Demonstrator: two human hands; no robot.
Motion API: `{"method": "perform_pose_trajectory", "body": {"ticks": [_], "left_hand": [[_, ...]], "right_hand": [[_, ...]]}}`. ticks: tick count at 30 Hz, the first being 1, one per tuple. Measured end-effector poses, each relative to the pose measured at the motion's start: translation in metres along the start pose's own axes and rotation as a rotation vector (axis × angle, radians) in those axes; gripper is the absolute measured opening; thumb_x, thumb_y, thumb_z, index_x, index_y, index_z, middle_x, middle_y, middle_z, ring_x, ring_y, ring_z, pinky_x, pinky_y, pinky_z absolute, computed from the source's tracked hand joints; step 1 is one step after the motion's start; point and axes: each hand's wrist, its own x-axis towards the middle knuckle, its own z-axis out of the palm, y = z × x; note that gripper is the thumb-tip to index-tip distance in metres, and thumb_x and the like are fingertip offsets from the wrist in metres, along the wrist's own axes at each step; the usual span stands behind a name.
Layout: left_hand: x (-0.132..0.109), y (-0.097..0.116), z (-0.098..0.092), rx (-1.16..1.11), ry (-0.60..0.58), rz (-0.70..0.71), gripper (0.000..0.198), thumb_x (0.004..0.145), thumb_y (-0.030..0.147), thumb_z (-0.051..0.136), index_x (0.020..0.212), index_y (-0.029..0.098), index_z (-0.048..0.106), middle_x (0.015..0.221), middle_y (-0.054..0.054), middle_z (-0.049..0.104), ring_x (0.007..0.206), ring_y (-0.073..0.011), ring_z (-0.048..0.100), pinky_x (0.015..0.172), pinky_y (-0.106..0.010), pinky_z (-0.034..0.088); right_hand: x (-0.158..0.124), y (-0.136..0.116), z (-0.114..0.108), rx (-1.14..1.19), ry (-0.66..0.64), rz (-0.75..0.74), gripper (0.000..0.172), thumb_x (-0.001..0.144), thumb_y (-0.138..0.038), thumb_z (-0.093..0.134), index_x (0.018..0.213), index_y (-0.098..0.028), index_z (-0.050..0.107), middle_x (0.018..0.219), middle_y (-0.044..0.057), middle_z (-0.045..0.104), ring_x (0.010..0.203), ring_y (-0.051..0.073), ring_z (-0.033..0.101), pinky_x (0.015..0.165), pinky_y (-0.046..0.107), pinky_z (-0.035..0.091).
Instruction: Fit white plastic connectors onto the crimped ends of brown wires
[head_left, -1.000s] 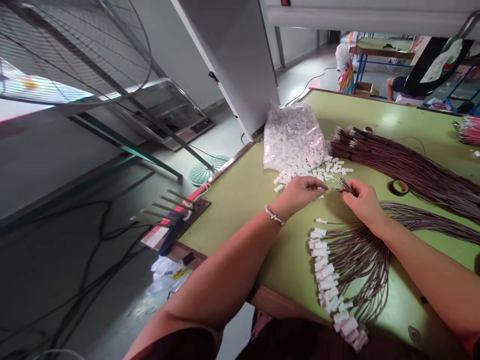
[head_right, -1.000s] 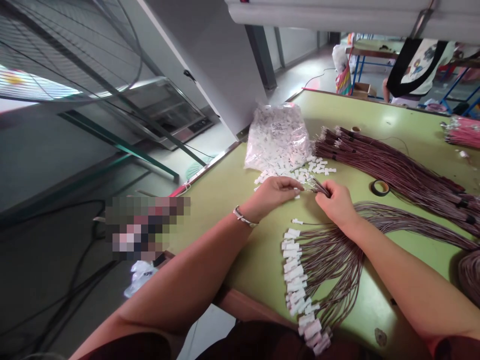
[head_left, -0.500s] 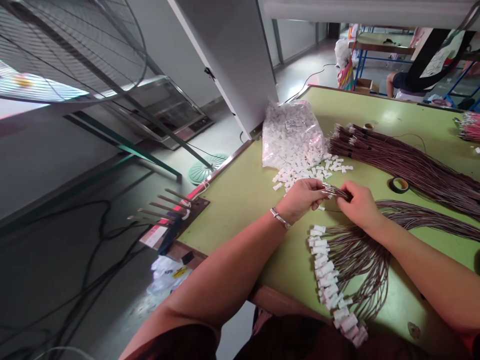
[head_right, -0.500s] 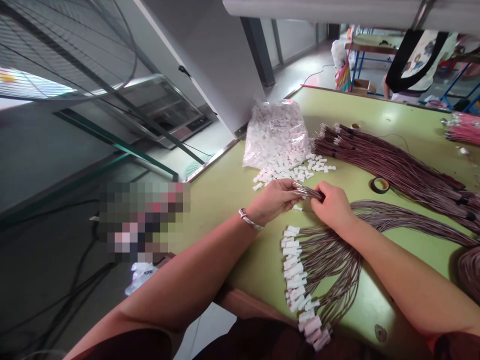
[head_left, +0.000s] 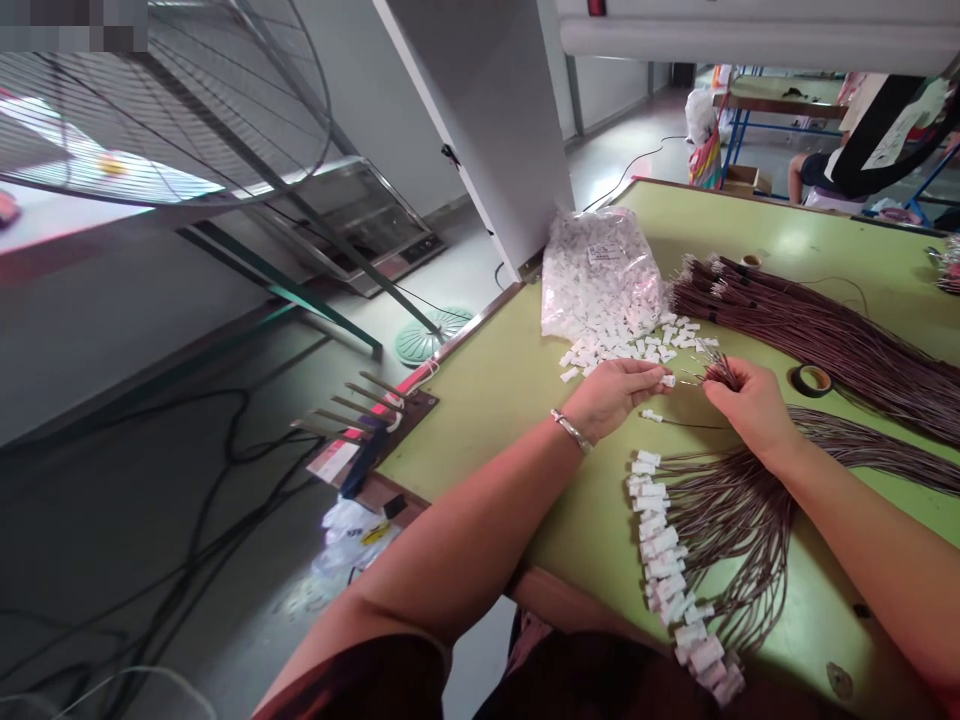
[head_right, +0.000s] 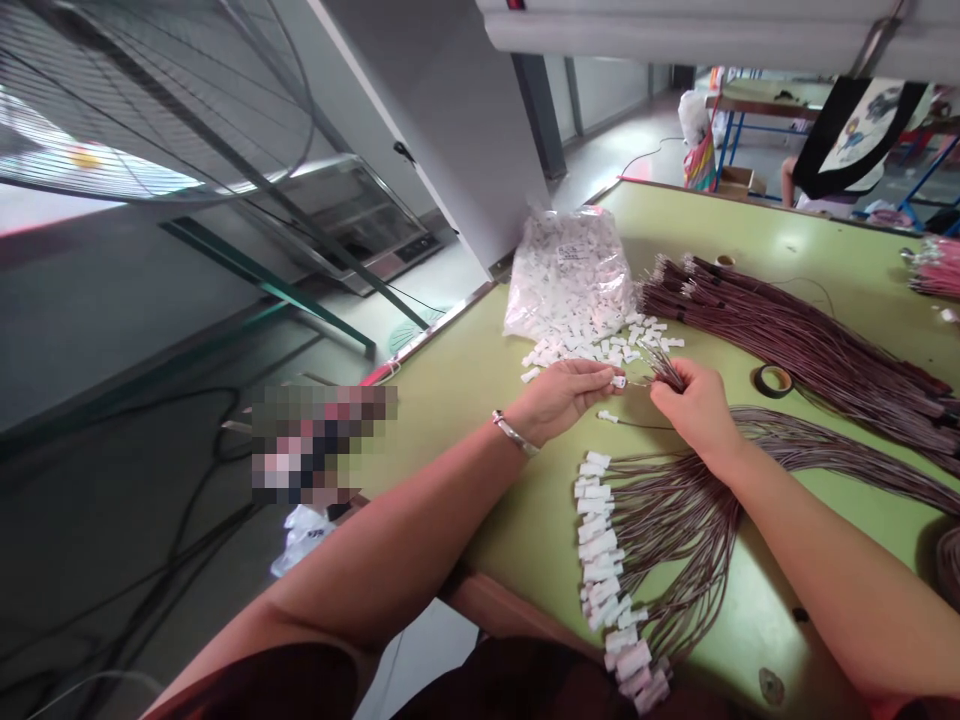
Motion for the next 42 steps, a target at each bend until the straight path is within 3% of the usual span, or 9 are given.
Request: {"method": "perform_pose_trajectory", "body": {"ticks": [7, 16, 21, 29, 35, 42], "left_hand": [[-0.001, 0.001, 0.001, 0.020, 0.000, -0.025, 0.001, 0.073, 0.005, 0.067, 0.073, 0.006, 0.068, 0.069, -0.006, 0.069, 0.065, -0.0089, 0.065, 0.077, -0.024, 0.051], [-0.002, 0.003, 0.001, 0.098, -0.008, -0.050, 0.007, 0.071, 0.010, 0.072, 0.071, 0.007, 0.066, 0.062, -0.003, 0.067, 0.054, -0.0061, 0.060, 0.062, -0.020, 0.049], [-0.002, 0.002, 0.002, 0.120, -0.025, -0.041, 0.011, 0.070, 0.015, 0.074, 0.073, 0.007, 0.067, 0.061, -0.003, 0.067, 0.053, -0.0060, 0.059, 0.061, -0.020, 0.049], [-0.008, -0.001, 0.012, 0.301, 0.042, 0.112, 0.009, 0.073, 0.017, 0.072, 0.077, 0.010, 0.071, 0.062, -0.002, 0.068, 0.053, -0.0064, 0.059, 0.060, -0.020, 0.050], [-0.010, -0.002, 0.016, 0.429, 0.083, 0.120, 0.009, 0.072, 0.011, 0.071, 0.081, 0.010, 0.069, 0.055, -0.001, 0.066, 0.051, -0.0077, 0.060, 0.055, -0.019, 0.050], [-0.005, -0.010, 0.014, 0.329, 0.003, 0.100, 0.007, 0.075, 0.015, 0.069, 0.078, 0.010, 0.065, 0.060, -0.002, 0.067, 0.051, -0.0064, 0.060, 0.050, -0.016, 0.045]], "right_hand": [[-0.003, -0.001, 0.002, -0.069, -0.015, -0.028, 0.011, 0.066, -0.029, 0.053, 0.062, -0.018, 0.051, 0.055, -0.004, 0.040, 0.054, 0.010, 0.035, 0.052, 0.024, 0.030], [-0.004, 0.000, 0.002, -0.184, 0.044, -0.107, 0.012, 0.068, -0.027, 0.053, 0.060, -0.019, 0.050, 0.052, -0.005, 0.041, 0.051, 0.009, 0.036, 0.050, 0.024, 0.028], [-0.005, 0.000, 0.002, -0.260, 0.019, -0.145, 0.009, 0.066, -0.026, 0.053, 0.061, -0.018, 0.053, 0.052, -0.004, 0.046, 0.050, 0.010, 0.038, 0.051, 0.024, 0.031], [-0.004, 0.007, 0.007, -0.304, 0.038, -0.205, 0.013, 0.066, -0.024, 0.054, 0.076, -0.019, 0.060, 0.060, -0.001, 0.058, 0.055, 0.013, 0.047, 0.057, 0.025, 0.037], [-0.004, 0.009, 0.006, -0.252, 0.004, -0.211, 0.011, 0.067, -0.023, 0.052, 0.075, -0.019, 0.059, 0.061, -0.001, 0.058, 0.057, 0.014, 0.048, 0.058, 0.025, 0.037], [-0.008, 0.008, 0.010, -0.092, -0.023, -0.145, 0.009, 0.066, -0.023, 0.050, 0.071, -0.019, 0.057, 0.061, -0.001, 0.057, 0.057, 0.013, 0.047, 0.057, 0.025, 0.037]]}}
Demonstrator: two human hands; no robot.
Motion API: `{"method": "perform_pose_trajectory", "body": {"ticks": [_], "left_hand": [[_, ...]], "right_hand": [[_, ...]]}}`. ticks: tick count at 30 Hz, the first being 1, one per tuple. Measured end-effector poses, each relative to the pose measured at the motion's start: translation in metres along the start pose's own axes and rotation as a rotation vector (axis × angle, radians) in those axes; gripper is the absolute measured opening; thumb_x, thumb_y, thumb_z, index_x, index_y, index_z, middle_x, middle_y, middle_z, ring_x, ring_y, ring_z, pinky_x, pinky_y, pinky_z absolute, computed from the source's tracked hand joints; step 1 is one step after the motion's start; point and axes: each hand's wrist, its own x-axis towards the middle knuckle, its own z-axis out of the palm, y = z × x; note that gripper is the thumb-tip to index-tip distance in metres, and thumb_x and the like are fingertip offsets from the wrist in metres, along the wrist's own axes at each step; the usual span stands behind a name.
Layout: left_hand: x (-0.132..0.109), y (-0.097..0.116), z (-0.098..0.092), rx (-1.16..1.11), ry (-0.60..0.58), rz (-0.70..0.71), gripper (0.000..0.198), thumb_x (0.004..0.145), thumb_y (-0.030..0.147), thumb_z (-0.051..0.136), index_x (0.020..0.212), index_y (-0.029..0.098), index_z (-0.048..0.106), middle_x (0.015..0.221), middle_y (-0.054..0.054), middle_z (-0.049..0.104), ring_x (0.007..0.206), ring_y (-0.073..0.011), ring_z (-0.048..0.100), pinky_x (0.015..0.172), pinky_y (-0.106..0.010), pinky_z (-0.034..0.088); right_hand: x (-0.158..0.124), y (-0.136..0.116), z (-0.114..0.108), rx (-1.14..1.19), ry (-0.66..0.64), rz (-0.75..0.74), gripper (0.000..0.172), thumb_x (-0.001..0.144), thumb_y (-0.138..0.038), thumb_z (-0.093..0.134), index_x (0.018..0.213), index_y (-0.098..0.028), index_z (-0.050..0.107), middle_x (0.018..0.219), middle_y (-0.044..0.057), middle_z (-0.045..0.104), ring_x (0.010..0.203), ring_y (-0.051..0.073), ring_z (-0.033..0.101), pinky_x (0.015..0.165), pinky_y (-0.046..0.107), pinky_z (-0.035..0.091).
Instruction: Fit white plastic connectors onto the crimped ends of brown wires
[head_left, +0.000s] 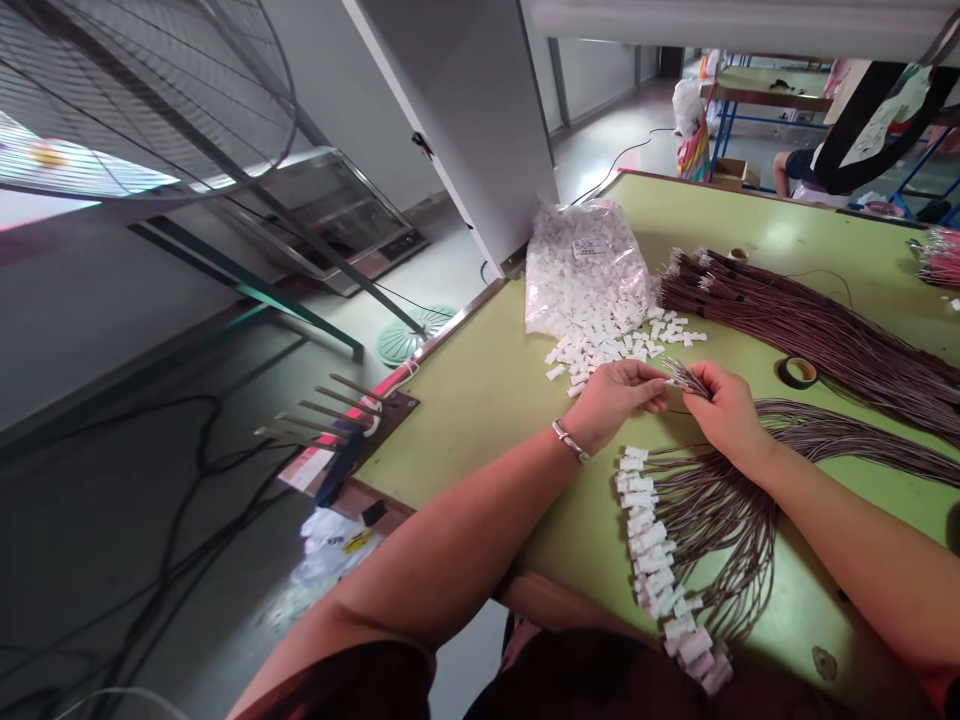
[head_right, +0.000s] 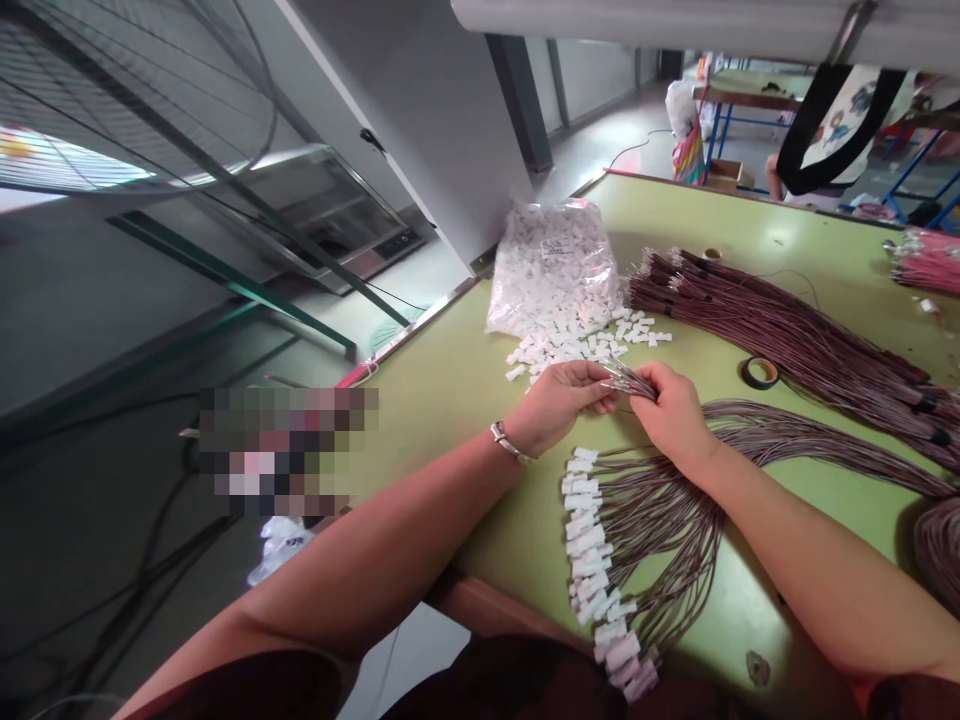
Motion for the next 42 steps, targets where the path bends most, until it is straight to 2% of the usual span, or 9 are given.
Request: {"method": "perform_pose_trajectory", "body": {"ticks": [12, 23, 27, 29, 32, 34, 37, 38, 42], "left_hand": [[0.000, -0.003, 0.003, -0.097, -0.018, 0.070, 0.013, 0.071, 0.017, 0.072, 0.075, 0.010, 0.062, 0.059, -0.001, 0.065, 0.052, -0.0070, 0.060, 0.056, -0.019, 0.051], [-0.003, 0.005, 0.002, 0.229, -0.036, 0.068, 0.002, 0.077, 0.013, 0.062, 0.077, 0.012, 0.063, 0.057, 0.000, 0.062, 0.050, -0.0078, 0.057, 0.052, -0.020, 0.046], [-0.015, 0.004, 0.004, 0.600, -0.310, 0.219, 0.003, 0.072, 0.017, 0.065, 0.073, 0.016, 0.068, 0.061, -0.002, 0.065, 0.053, -0.0094, 0.055, 0.053, -0.022, 0.043], [-0.025, 0.003, 0.009, 0.771, -0.520, 0.298, 0.008, 0.068, 0.012, 0.065, 0.068, 0.019, 0.070, 0.067, -0.002, 0.067, 0.059, -0.0115, 0.057, 0.059, -0.023, 0.044], [-0.032, 0.007, 0.007, 0.825, -0.661, 0.365, 0.010, 0.071, 0.017, 0.064, 0.072, 0.021, 0.072, 0.070, -0.003, 0.068, 0.063, -0.0136, 0.057, 0.063, -0.025, 0.044], [-0.026, 0.013, -0.006, 0.852, -0.526, 0.367, 0.013, 0.076, 0.023, 0.060, 0.070, 0.021, 0.071, 0.070, -0.004, 0.067, 0.061, -0.0139, 0.055, 0.064, -0.026, 0.043], [-0.009, 0.020, -0.032, 1.045, 0.092, 0.218, 0.019, 0.077, 0.025, 0.060, 0.061, 0.017, 0.066, 0.063, -0.007, 0.062, 0.065, -0.0196, 0.056, 0.067, -0.031, 0.041], [-0.003, 0.021, -0.038, 1.105, 0.187, 0.148, 0.020, 0.075, 0.029, 0.063, 0.059, 0.017, 0.065, 0.063, -0.009, 0.060, 0.069, -0.0227, 0.057, 0.068, -0.032, 0.041], [0.007, 0.014, -0.044, 1.312, 0.197, 0.080, 0.018, 0.074, 0.031, 0.065, 0.066, 0.015, 0.064, 0.074, -0.013, 0.062, 0.077, -0.0268, 0.058, 0.069, -0.034, 0.042]], "right_hand": [[0.000, 0.002, 0.003, 0.089, 0.016, 0.139, 0.008, 0.060, -0.023, 0.056, 0.067, -0.019, 0.055, 0.054, -0.004, 0.052, 0.051, 0.010, 0.041, 0.051, 0.024, 0.034], [0.003, 0.000, -0.003, 0.143, -0.075, 0.151, 0.009, 0.063, -0.027, 0.059, 0.063, -0.018, 0.056, 0.052, -0.004, 0.050, 0.050, 0.009, 0.042, 0.049, 0.024, 0.033], [0.010, 0.003, -0.009, 0.297, -0.012, 0.231, 0.021, 0.070, -0.038, 0.063, 0.069, -0.017, 0.061, 0.061, -0.001, 0.059, 0.054, 0.010, 0.049, 0.051, 0.023, 0.039], [0.013, 0.005, -0.009, 0.338, 0.021, 0.285, 0.025, 0.069, -0.041, 0.067, 0.073, -0.017, 0.063, 0.061, 0.000, 0.060, 0.049, 0.009, 0.047, 0.045, 0.022, 0.035], [0.012, 0.005, -0.006, 0.356, -0.050, 0.322, 0.031, 0.066, -0.043, 0.069, 0.081, -0.016, 0.065, 0.057, -0.002, 0.058, 0.043, 0.006, 0.038, 0.039, 0.021, 0.026], [0.010, 0.005, -0.003, 0.374, -0.099, 0.318, 0.033, 0.065, -0.043, 0.070, 0.084, -0.016, 0.065, 0.057, -0.002, 0.059, 0.043, 0.006, 0.038, 0.041, 0.021, 0.027], [0.008, 0.004, -0.001, 0.369, -0.106, 0.313, 0.028, 0.066, -0.042, 0.068, 0.078, -0.016, 0.064, 0.056, -0.002, 0.058, 0.045, 0.007, 0.039, 0.044, 0.022, 0.029], [0.007, 0.005, -0.001, 0.356, -0.097, 0.316, 0.026, 0.067, -0.041, 0.067, 0.075, -0.017, 0.063, 0.055, -0.003, 0.056, 0.046, 0.007, 0.038, 0.045, 0.022, 0.029], [0.006, 0.009, 0.001, 0.278, -0.081, 0.300, 0.018, 0.068, -0.034, 0.064, 0.067, -0.017, 0.060, 0.055, -0.005, 0.048, 0.051, 0.008, 0.038, 0.049, 0.022, 0.029]]}}
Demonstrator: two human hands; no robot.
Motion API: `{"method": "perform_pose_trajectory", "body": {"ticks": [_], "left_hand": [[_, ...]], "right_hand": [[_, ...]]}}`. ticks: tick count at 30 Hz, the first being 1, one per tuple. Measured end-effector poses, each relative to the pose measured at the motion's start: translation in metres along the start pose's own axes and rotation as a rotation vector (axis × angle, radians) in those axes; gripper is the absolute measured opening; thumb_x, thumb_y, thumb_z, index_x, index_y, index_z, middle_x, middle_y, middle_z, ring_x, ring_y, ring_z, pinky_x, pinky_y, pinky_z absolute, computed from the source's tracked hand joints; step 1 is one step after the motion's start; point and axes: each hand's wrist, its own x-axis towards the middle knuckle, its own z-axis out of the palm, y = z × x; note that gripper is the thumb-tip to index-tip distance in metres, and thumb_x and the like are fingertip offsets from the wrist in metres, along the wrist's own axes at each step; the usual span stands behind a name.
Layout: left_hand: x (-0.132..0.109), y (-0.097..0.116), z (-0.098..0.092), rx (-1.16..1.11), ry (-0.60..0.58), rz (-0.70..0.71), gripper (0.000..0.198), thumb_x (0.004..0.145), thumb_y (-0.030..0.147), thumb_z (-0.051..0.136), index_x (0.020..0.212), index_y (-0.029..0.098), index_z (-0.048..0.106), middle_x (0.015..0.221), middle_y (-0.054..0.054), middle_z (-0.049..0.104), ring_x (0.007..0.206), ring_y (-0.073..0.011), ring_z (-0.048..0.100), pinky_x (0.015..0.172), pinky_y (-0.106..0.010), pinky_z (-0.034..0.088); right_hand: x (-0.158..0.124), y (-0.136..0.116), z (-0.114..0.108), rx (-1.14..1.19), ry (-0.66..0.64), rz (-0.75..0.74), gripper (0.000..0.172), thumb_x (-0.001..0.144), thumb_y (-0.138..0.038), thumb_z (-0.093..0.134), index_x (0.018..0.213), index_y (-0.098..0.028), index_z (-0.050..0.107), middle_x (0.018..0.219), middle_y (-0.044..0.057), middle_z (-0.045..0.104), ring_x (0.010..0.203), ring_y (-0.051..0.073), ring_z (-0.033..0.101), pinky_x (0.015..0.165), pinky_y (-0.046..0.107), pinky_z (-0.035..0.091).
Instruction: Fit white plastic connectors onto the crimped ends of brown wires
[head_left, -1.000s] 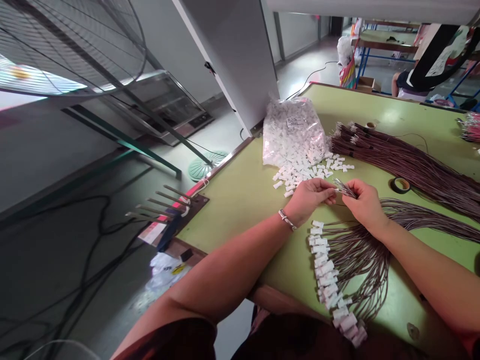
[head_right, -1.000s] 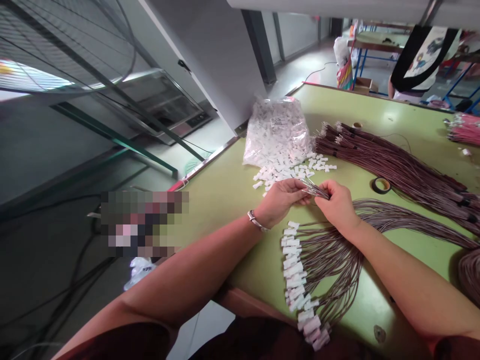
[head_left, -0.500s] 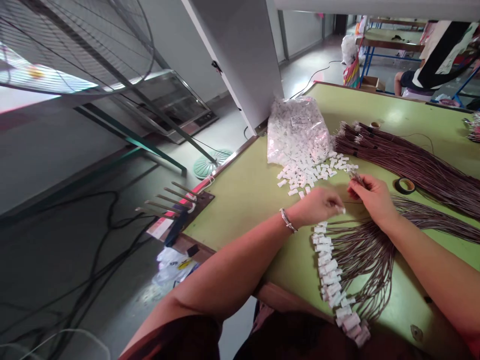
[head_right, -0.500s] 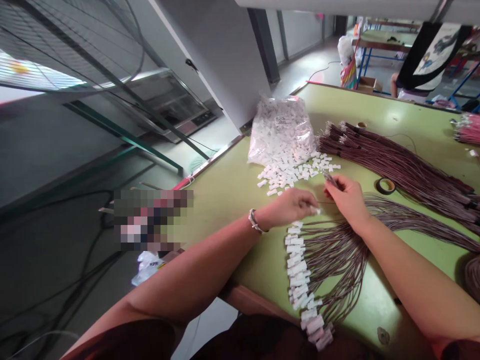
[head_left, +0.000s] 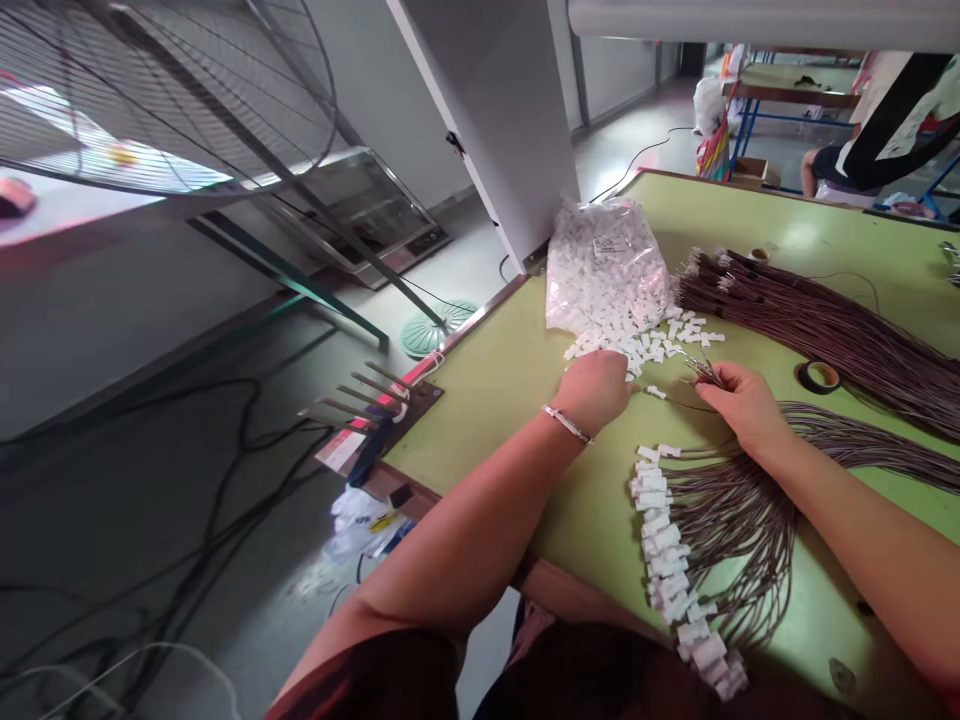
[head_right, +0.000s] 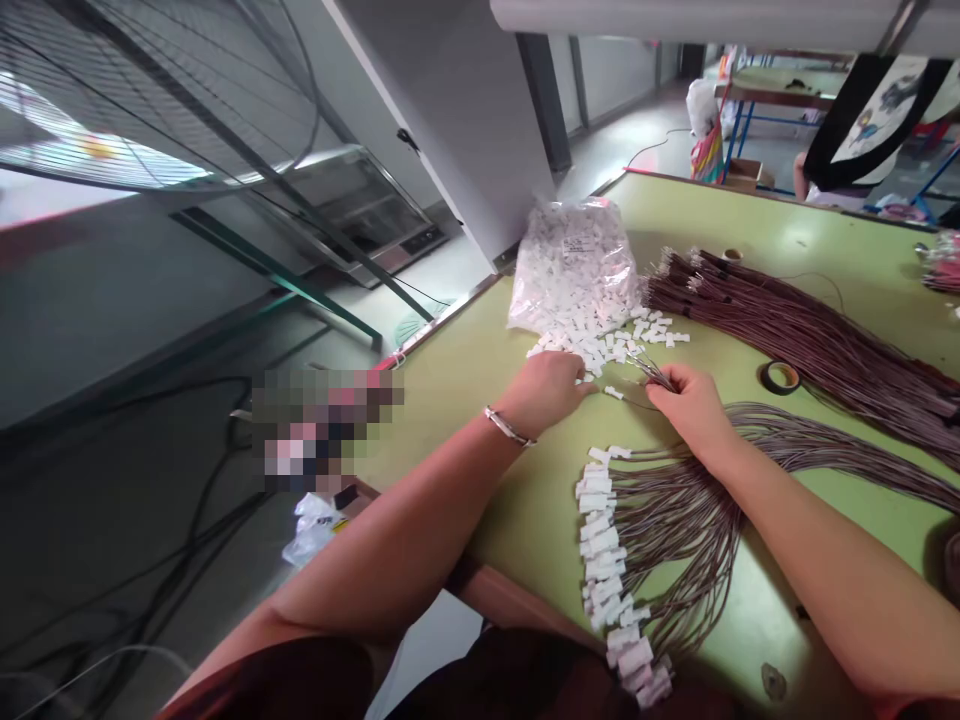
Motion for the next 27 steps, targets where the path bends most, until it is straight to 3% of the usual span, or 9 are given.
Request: {"method": "perform_pose_trajectory", "body": {"ticks": [6, 11, 14, 18, 22, 27], "left_hand": [[-0.006, 0.006, -0.002, 0.031, -0.015, 0.096, 0.018, 0.081, 0.025, 0.055, 0.075, 0.015, 0.068, 0.088, -0.012, 0.062, 0.078, -0.0228, 0.058, 0.068, -0.032, 0.042], [-0.004, 0.000, -0.021, -0.288, 0.112, 0.049, 0.017, 0.080, 0.022, 0.058, 0.065, 0.015, 0.065, 0.073, -0.008, 0.064, 0.069, -0.0180, 0.058, 0.066, -0.030, 0.044], [-0.005, 0.004, -0.019, -0.781, -0.045, -0.057, 0.012, 0.080, 0.022, 0.062, 0.071, 0.014, 0.064, 0.065, -0.006, 0.066, 0.058, -0.0132, 0.059, 0.058, -0.026, 0.046], [-0.005, 0.015, 0.002, -1.311, -0.289, -0.161, 0.008, 0.078, 0.018, 0.068, 0.078, 0.011, 0.065, 0.066, -0.005, 0.068, 0.053, -0.0081, 0.060, 0.054, -0.020, 0.046], [-0.004, 0.021, 0.014, -1.457, -0.381, -0.215, 0.007, 0.078, 0.015, 0.068, 0.076, 0.009, 0.066, 0.063, -0.004, 0.067, 0.051, -0.0054, 0.059, 0.056, -0.018, 0.048], [-0.005, 0.019, 0.012, -1.484, -0.409, -0.194, 0.008, 0.077, 0.016, 0.070, 0.076, 0.009, 0.067, 0.064, -0.004, 0.067, 0.053, -0.0050, 0.059, 0.057, -0.017, 0.047]], "right_hand": [[0.000, -0.001, 0.001, -0.090, 0.012, -0.032, 0.021, 0.067, -0.036, 0.063, 0.064, -0.016, 0.058, 0.057, -0.004, 0.048, 0.056, 0.010, 0.040, 0.053, 0.024, 0.031], [0.001, -0.001, 0.000, -0.085, -0.013, -0.038, 0.023, 0.068, -0.039, 0.064, 0.068, -0.017, 0.060, 0.060, -0.003, 0.051, 0.058, 0.011, 0.043, 0.056, 0.024, 0.034], [0.000, 0.000, -0.001, -0.074, -0.018, -0.052, 0.023, 0.069, -0.039, 0.063, 0.068, -0.017, 0.060, 0.060, -0.003, 0.051, 0.058, 0.011, 0.043, 0.056, 0.024, 0.034], [-0.003, -0.003, -0.002, -0.084, 0.029, -0.085, 0.020, 0.069, -0.037, 0.063, 0.065, -0.018, 0.058, 0.058, -0.003, 0.049, 0.057, 0.011, 0.041, 0.054, 0.024, 0.032], [-0.005, -0.007, -0.002, -0.090, 0.051, -0.097, 0.018, 0.069, -0.034, 0.062, 0.064, -0.018, 0.056, 0.057, -0.003, 0.047, 0.057, 0.011, 0.040, 0.054, 0.025, 0.032], [-0.005, -0.008, -0.001, -0.109, 0.061, -0.093, 0.016, 0.068, -0.031, 0.061, 0.062, -0.018, 0.054, 0.056, -0.004, 0.044, 0.056, 0.010, 0.038, 0.053, 0.024, 0.031]]}}
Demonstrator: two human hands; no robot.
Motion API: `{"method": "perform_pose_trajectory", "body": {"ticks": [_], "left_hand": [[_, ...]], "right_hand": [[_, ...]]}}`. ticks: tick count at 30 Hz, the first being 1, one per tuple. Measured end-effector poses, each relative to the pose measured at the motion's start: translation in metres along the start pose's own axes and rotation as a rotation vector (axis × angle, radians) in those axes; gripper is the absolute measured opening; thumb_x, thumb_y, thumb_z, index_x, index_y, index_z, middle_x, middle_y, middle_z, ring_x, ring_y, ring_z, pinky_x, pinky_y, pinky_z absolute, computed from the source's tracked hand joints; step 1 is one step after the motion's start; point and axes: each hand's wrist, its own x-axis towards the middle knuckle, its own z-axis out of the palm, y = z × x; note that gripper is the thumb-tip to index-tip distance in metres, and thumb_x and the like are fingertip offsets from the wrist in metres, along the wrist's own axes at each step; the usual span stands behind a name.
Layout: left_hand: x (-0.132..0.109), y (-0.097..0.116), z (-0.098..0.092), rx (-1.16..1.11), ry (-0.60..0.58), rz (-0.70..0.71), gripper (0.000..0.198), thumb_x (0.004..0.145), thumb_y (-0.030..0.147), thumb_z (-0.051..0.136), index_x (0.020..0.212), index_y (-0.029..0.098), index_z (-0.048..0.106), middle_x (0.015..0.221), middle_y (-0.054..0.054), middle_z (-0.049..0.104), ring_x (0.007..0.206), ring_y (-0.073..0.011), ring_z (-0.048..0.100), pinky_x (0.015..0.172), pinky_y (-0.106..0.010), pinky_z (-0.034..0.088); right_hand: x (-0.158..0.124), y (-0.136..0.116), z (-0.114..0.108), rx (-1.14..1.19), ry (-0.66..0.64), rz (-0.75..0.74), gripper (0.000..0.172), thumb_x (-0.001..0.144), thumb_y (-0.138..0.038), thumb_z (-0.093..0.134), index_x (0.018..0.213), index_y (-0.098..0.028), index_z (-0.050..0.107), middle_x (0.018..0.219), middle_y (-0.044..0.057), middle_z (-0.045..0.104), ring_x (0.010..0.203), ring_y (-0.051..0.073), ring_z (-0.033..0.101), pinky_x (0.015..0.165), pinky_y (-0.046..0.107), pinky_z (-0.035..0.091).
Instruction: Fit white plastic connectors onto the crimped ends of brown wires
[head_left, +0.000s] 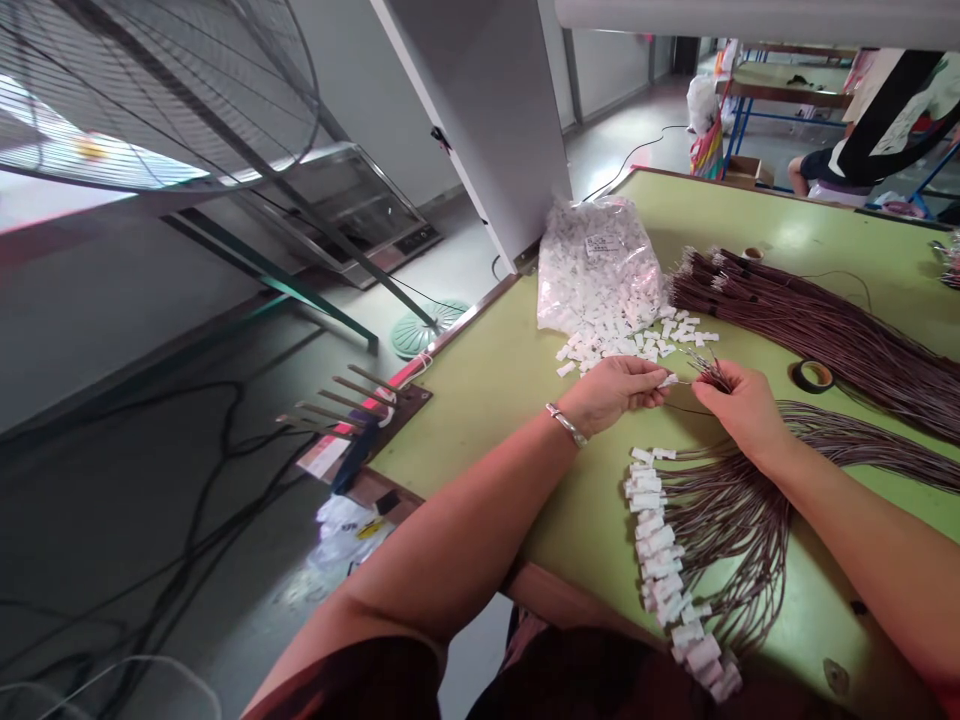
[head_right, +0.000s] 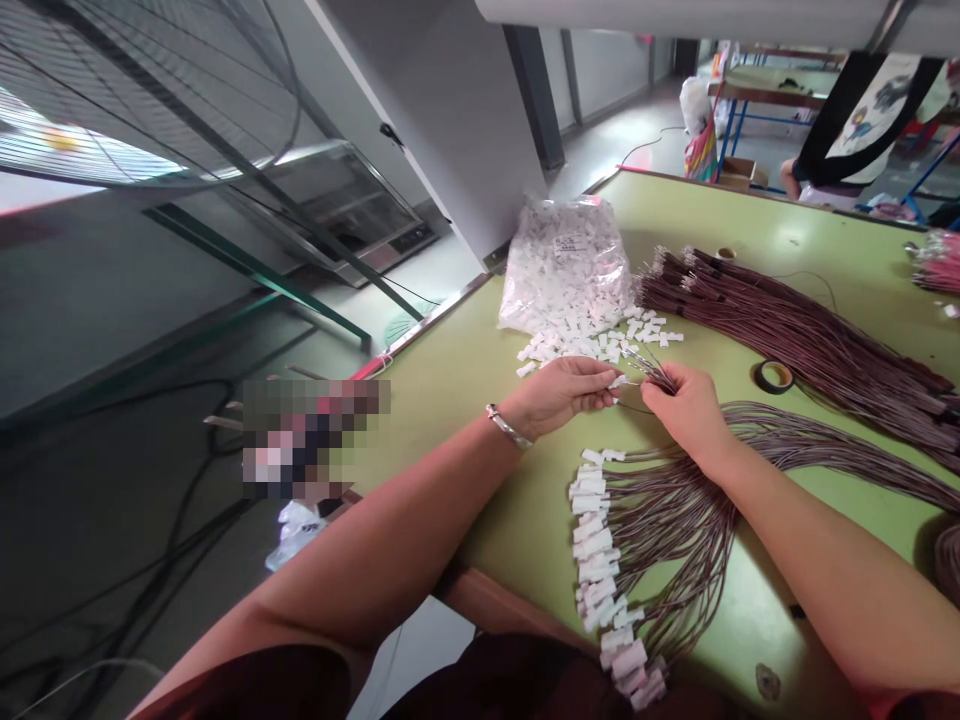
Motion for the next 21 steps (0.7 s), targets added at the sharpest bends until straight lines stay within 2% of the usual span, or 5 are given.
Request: {"method": "perform_pose_trajectory", "body": {"ticks": [6, 9, 13, 16, 21], "left_hand": [[0.001, 0.000, -0.003, 0.039, -0.021, 0.019, 0.010, 0.075, 0.018, 0.071, 0.075, 0.009, 0.067, 0.065, -0.004, 0.067, 0.053, -0.0046, 0.058, 0.056, -0.018, 0.046], [0.001, -0.002, -0.001, 0.167, 0.004, 0.081, 0.009, 0.075, 0.019, 0.071, 0.075, 0.010, 0.068, 0.062, -0.004, 0.066, 0.051, -0.0055, 0.056, 0.052, -0.018, 0.044], [-0.003, -0.003, 0.007, 0.503, 0.093, 0.304, 0.003, 0.072, 0.013, 0.068, 0.072, 0.014, 0.070, 0.059, -0.001, 0.063, 0.053, -0.0075, 0.055, 0.053, -0.019, 0.045], [-0.005, -0.004, 0.014, 0.611, 0.143, 0.477, 0.009, 0.070, 0.009, 0.065, 0.068, 0.016, 0.070, 0.066, -0.001, 0.064, 0.057, -0.0074, 0.055, 0.057, -0.020, 0.047], [-0.002, -0.009, 0.016, 0.459, 0.086, 0.299, 0.004, 0.074, 0.013, 0.064, 0.074, 0.013, 0.068, 0.055, 0.000, 0.061, 0.050, -0.0076, 0.054, 0.052, -0.020, 0.046]], "right_hand": [[-0.001, -0.002, -0.001, 0.000, 0.023, -0.021, 0.016, 0.068, -0.031, 0.059, 0.061, -0.018, 0.053, 0.055, -0.004, 0.044, 0.055, 0.010, 0.038, 0.053, 0.024, 0.031], [0.000, -0.003, -0.001, -0.028, -0.013, -0.009, 0.014, 0.066, -0.030, 0.059, 0.061, -0.018, 0.054, 0.055, -0.004, 0.046, 0.055, 0.010, 0.039, 0.053, 0.024, 0.031], [0.004, 0.000, -0.002, 0.006, -0.108, 0.041, 0.014, 0.063, -0.031, 0.060, 0.062, -0.017, 0.056, 0.058, -0.003, 0.051, 0.056, 0.011, 0.042, 0.053, 0.024, 0.032], [0.006, 0.005, -0.001, 0.069, -0.152, 0.063, 0.017, 0.064, -0.033, 0.061, 0.066, -0.016, 0.058, 0.059, -0.003, 0.052, 0.057, 0.011, 0.043, 0.053, 0.023, 0.033], [0.003, 0.005, -0.001, 0.065, -0.186, 0.044, 0.019, 0.066, -0.035, 0.061, 0.063, -0.017, 0.055, 0.057, -0.004, 0.047, 0.054, 0.009, 0.039, 0.052, 0.023, 0.030]]}}
